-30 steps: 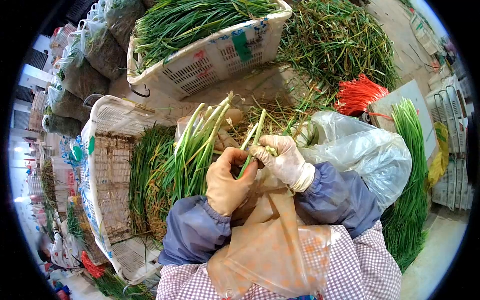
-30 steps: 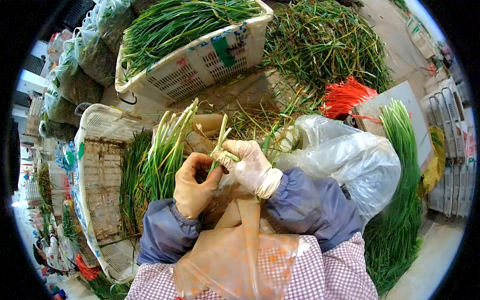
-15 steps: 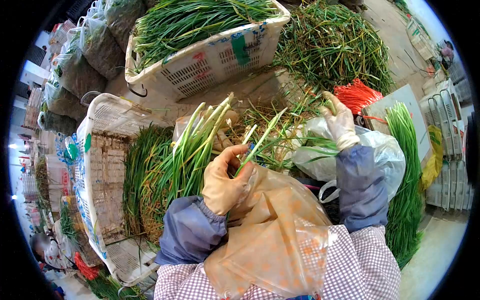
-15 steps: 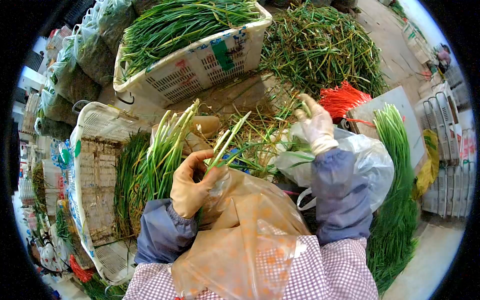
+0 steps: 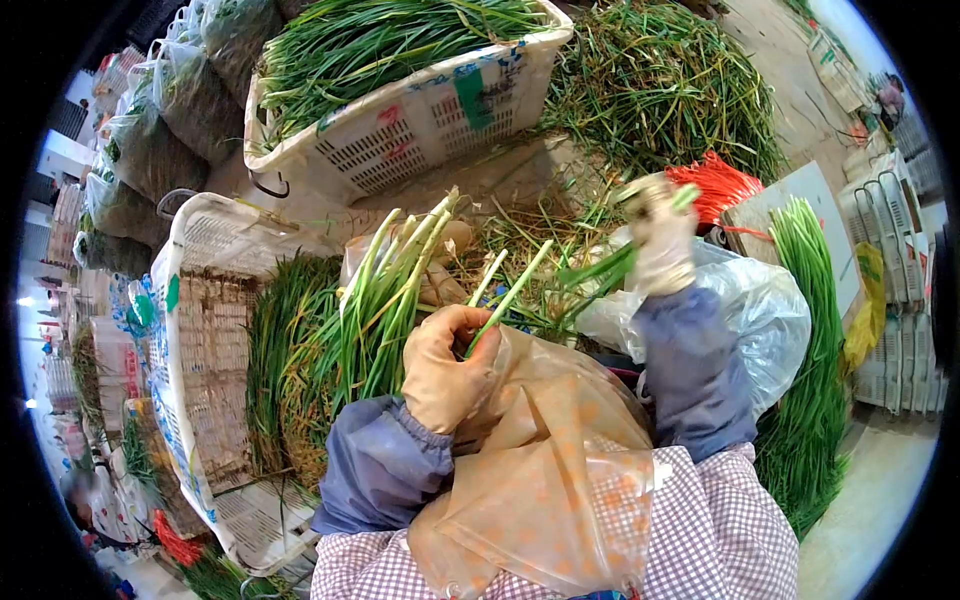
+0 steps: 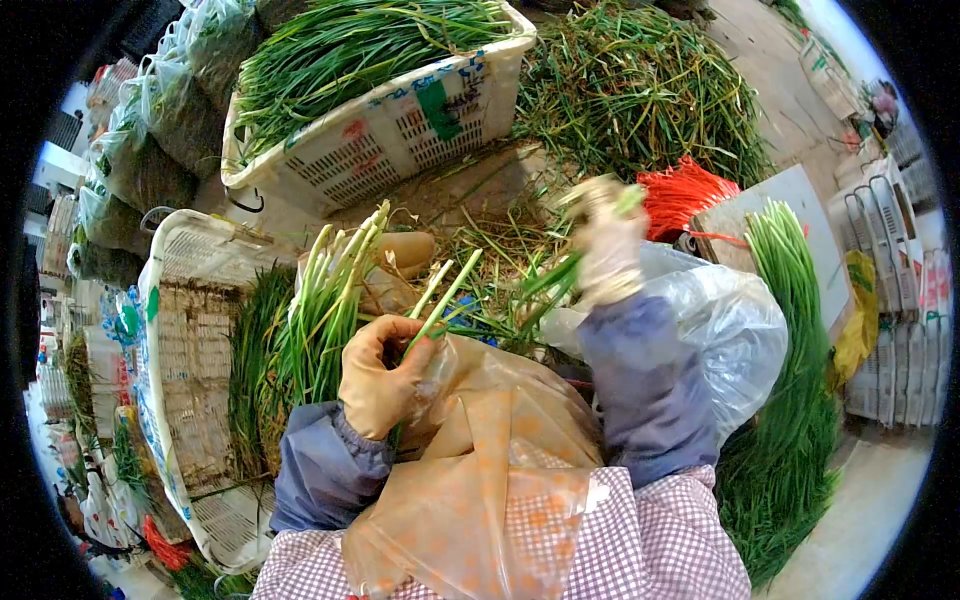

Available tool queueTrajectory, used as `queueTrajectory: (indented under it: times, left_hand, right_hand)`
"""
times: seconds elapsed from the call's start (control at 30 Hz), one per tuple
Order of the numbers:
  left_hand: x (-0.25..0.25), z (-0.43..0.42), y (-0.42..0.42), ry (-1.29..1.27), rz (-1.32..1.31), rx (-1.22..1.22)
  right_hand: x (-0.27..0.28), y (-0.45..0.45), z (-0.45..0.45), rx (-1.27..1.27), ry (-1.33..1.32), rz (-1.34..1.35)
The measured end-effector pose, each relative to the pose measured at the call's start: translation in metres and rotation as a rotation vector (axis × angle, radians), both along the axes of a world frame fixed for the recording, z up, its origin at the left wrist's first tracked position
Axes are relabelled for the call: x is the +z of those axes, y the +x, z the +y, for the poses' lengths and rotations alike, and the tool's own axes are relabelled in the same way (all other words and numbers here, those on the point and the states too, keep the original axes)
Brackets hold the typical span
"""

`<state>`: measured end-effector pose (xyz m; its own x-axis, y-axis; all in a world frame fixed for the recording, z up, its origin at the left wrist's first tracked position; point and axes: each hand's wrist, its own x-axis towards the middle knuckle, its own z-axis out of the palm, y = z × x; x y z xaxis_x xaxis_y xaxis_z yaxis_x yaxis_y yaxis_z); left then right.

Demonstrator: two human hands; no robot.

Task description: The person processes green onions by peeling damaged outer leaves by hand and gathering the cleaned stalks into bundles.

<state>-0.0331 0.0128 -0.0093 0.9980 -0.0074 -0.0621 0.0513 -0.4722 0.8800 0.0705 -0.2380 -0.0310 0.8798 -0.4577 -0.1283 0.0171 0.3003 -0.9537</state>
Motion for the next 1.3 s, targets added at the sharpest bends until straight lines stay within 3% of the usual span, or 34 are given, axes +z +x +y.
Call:
queueTrajectory:
  times: [0.07, 0.13, 0.17, 0.23, 0.27, 0.33, 0.4, 0.5, 0.67, 0.77, 0.83, 0.87, 0.9, 0.97, 1.0, 1.17, 1.3]
  left_hand:
    - [0.003, 0.0, -0.001, 0.017, 0.001, 0.003]
    - [0.005, -0.002, 0.003, 0.033, -0.01, -0.002]
    - [0.006, -0.003, 0.003, 0.008, 0.024, 0.014]
    - [0.005, -0.005, 0.002, -0.014, 0.062, 0.038]
    - [0.005, -0.006, 0.002, 0.012, 0.032, 0.037]
    - [0.004, -0.006, 0.002, 0.053, -0.003, 0.035]
    - [0.002, -0.006, 0.003, 0.201, -0.208, -0.098]
    - [0.005, -0.004, 0.002, 0.256, -0.199, -0.163]
    - [0.007, 0.003, -0.001, 0.299, -0.261, -0.346]
    - [0.009, 0.006, -0.001, 0.232, -0.208, -0.351]
    - [0.009, 0.003, 0.001, 0.171, -0.189, -0.36]
    - [0.006, 0.003, 0.002, 0.069, -0.248, -0.331]
    - [0.005, 0.003, 0.002, -0.03, -0.305, -0.3]
    - [0.012, 0.002, 0.0, -0.05, -0.306, -0.272]
    - [0.015, 0.003, 0.0, -0.078, -0.316, -0.249]
    - [0.004, 0.005, 0.003, 0.168, -0.581, -0.058]
    - [0.012, -0.002, 0.007, 0.417, -0.51, -0.032]
  right_hand:
    - [-0.031, 0.027, -0.061, 0.079, -0.133, 0.073]
    - [-0.027, 0.022, -0.049, 0.224, -0.517, -0.045]
    - [-0.017, 0.01, -0.036, 0.352, -0.537, -0.029]
    - [0.007, -0.016, -0.008, 0.659, -0.303, 0.027]
    - [0.021, -0.027, 0.0, 0.842, -0.044, 0.152]
    - [0.021, -0.047, 0.045, 0.869, 0.125, 0.147]
    - [-0.003, -0.059, 0.072, 0.825, 0.092, 0.186]
    - [-0.001, -0.039, 0.061, 0.469, -0.407, -0.196]
    - [0.018, 0.055, -0.065, -0.557, -0.6, -0.42]
    - [0.011, 0.048, -0.062, -0.308, -0.952, -0.346]
    - [-0.021, 0.03, -0.018, 0.49, -0.585, -0.246]
    - [-0.052, 0.021, 0.006, 0.618, -0.448, -0.123]
    - [-0.015, -0.004, 0.034, 0.748, -0.109, 0.364]
    - [-0.057, -0.015, 0.062, 0.976, 0.367, 0.469]
    - [-0.059, -0.025, 0.076, 0.95, 0.51, 0.48]
    - [-0.043, -0.028, 0.09, 0.984, 0.453, 0.253]
    - [-0.015, -0.033, 0.083, 0.919, 0.252, 0.187]
